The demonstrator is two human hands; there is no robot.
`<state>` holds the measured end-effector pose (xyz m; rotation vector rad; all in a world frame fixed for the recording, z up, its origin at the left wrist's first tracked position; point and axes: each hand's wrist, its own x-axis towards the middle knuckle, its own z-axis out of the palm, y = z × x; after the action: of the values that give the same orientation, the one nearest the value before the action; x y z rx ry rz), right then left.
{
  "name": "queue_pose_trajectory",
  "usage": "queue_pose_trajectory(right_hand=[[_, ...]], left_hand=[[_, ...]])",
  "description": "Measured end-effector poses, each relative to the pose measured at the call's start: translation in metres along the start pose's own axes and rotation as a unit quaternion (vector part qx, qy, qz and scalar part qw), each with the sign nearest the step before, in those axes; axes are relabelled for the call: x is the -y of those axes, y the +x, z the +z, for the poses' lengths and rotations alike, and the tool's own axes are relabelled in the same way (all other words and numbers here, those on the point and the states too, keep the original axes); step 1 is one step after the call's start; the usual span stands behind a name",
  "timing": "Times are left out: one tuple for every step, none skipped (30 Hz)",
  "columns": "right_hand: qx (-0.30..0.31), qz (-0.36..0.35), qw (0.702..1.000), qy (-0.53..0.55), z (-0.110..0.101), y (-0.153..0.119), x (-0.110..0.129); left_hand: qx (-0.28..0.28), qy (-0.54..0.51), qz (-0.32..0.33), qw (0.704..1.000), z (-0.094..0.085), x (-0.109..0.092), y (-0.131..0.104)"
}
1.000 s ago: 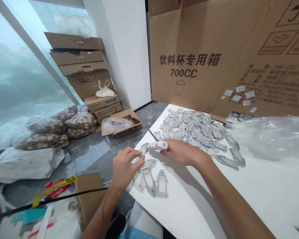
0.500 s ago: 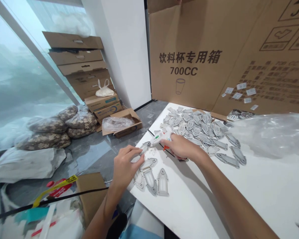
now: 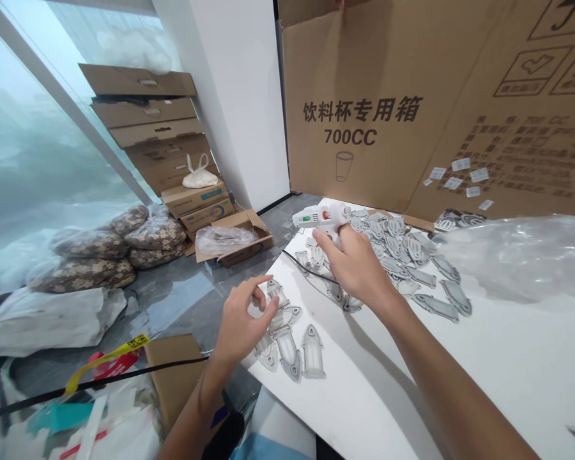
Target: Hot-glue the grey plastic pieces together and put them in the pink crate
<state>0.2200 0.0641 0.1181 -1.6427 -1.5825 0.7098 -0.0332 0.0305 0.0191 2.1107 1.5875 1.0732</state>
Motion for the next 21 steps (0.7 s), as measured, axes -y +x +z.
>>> queue_pose_trajectory(right_hand=[[-0.006,-0.001,1.0,0.0,0.0002,0.0006,-0.0009],[-0.009,0.0,1.0,-0.002,0.0003,0.0012,-0.0018],[-0.01,0.001,1.0,-0.006,0.0005,0.0016,-0.0025],[-0.01,0.0,1.0,-0.013,0.0006,0.0019,-0.0029],[-0.011,-0.002,1.0,-0.02,0.0007,0.002,-0.0031],[-0.012,-0.006,1.0,-0.027,0.0009,0.0018,-0.0029],[-0.011,-0.009,0.999,-0.03,0.0011,0.0014,-0.0025],[-0.008,-0.012,0.999,-0.031,0.0013,0.0008,-0.0018],[-0.005,-0.013,1.0,-0.028,0.0016,0.0001,-0.0009],[0.0,-0.013,1.0,-0.024,0.0018,-0.0007,0.0002],[0.005,-0.013,1.0,-0.021,0.0019,-0.0014,0.0012],[0.012,-0.011,1.0,-0.02,0.0019,-0.0019,0.0021],[0.019,-0.009,1.0,-0.021,0.0018,-0.0022,0.0027],[0.026,-0.008,0.999,-0.024,0.0017,-0.0023,0.0029],[0.035,-0.011,0.999,-0.029,0.0014,-0.0021,0.0027],[0.047,-0.018,0.998,-0.036,0.001,-0.0017,0.0022],[0.058,-0.03,0.997,-0.044,0.0005,-0.0012,0.0013],[0.068,-0.043,0.995,-0.054,-0.0001,-0.0007,0.0001],[0.077,-0.055,0.993,-0.066,-0.0008,-0.0002,-0.0011],[0.091,-0.065,0.991,-0.078,-0.0016,0.0001,-0.0025],[0.108,-0.07,0.988,-0.088,-0.0024,0.0003,-0.0038]], left_hand=[[-0.007,0.011,0.003,1.0,-0.0011,-0.0011,0.0004],[-0.011,0.022,0.009,1.0,-0.002,-0.0016,0.0008],[-0.004,0.031,0.018,0.999,-0.0025,-0.0016,0.0011],[0.014,0.034,0.028,0.999,-0.0026,-0.001,0.0013],[0.037,0.034,0.037,0.998,-0.0024,0.0,0.0015],[0.058,0.032,0.042,0.997,-0.0018,0.0012,0.0015],[0.074,0.031,0.044,0.996,-0.0009,0.0024,0.0014],[0.083,0.033,0.04,0.995,0.0001,0.0035,0.0012],[0.084,0.036,0.031,0.995,0.001,0.0042,0.0008],[0.081,0.041,0.019,0.996,0.0019,0.0047,0.0004],[0.076,0.046,0.006,0.996,0.0025,0.0049,0.0],[0.067,0.05,-0.007,0.996,0.003,0.0047,-0.0004],[0.057,0.054,-0.018,0.997,0.0031,0.0043,-0.0007],[0.047,0.055,-0.026,0.997,0.0031,0.0037,-0.0009],[0.041,0.054,-0.027,0.997,0.0028,0.003,-0.0011],[0.042,0.051,-0.024,0.998,0.0025,0.0022,-0.0011],[0.048,0.047,-0.017,0.998,0.0021,0.0014,-0.001],[0.056,0.042,-0.011,0.997,0.0018,0.0008,-0.0009],[0.064,0.038,-0.006,0.997,0.0015,0.0005,-0.0007],[0.067,0.037,-0.006,0.997,0.0014,0.0004,-0.0005],[0.063,0.037,-0.01,0.997,0.0014,0.0007,-0.0004]])
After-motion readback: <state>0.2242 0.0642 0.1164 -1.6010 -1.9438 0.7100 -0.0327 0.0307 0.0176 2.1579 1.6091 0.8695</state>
